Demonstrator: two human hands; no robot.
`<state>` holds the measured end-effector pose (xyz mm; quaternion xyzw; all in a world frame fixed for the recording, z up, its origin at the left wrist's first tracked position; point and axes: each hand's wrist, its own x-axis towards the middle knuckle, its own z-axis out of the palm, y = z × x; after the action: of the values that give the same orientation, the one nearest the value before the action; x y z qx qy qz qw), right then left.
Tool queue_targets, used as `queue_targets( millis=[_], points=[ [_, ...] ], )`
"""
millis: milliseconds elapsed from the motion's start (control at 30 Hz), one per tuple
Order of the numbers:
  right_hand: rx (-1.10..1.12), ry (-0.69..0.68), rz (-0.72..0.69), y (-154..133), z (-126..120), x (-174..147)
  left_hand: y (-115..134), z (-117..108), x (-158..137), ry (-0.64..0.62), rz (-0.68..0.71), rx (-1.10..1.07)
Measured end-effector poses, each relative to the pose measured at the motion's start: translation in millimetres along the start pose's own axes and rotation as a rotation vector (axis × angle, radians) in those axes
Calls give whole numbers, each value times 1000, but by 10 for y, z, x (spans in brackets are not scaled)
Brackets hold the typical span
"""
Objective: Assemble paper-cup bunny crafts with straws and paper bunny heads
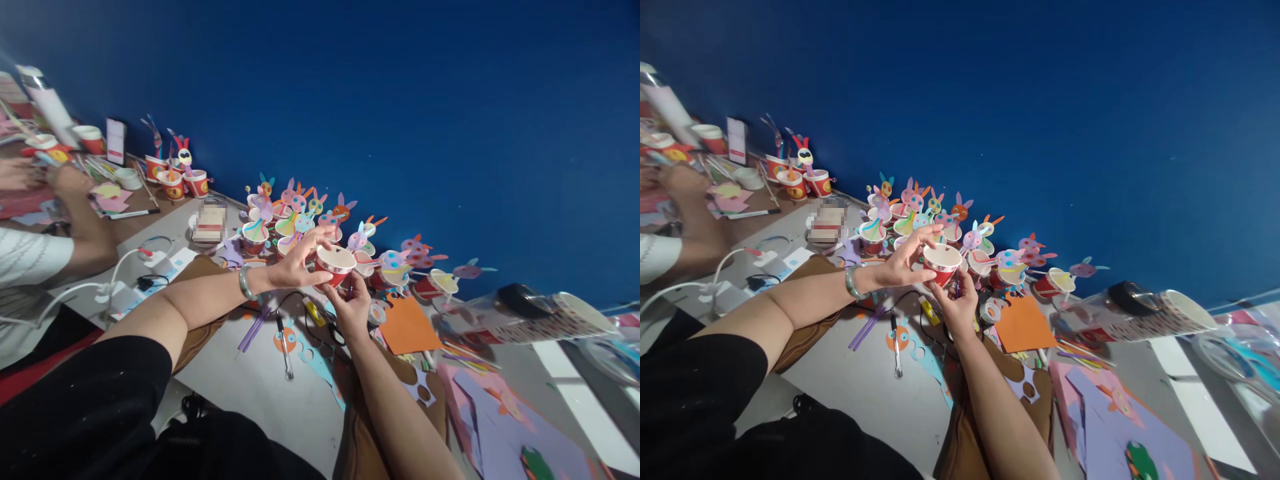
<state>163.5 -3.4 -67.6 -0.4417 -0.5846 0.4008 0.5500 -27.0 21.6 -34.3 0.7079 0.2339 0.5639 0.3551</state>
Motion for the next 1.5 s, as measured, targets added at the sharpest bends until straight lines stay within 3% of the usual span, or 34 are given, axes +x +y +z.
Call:
queue_targets(
  millis=[100, 300, 667, 967, 1500],
  points=[
    [56, 8, -2, 29, -15, 29, -57, 17, 12, 9, -133, -166],
    [38, -21, -18, 159, -61, 51, -98, -1, 47, -104, -314, -340],
    [-22, -43, -19, 190, -45, 75, -90, 71, 16, 51, -382, -289],
    [-10, -161, -21, 166, 89, -22, -29, 10, -245, 170, -398, -219],
    [-169, -195, -69, 297, 79, -54, -93, -25, -458, 131, -460, -238]
  ],
)
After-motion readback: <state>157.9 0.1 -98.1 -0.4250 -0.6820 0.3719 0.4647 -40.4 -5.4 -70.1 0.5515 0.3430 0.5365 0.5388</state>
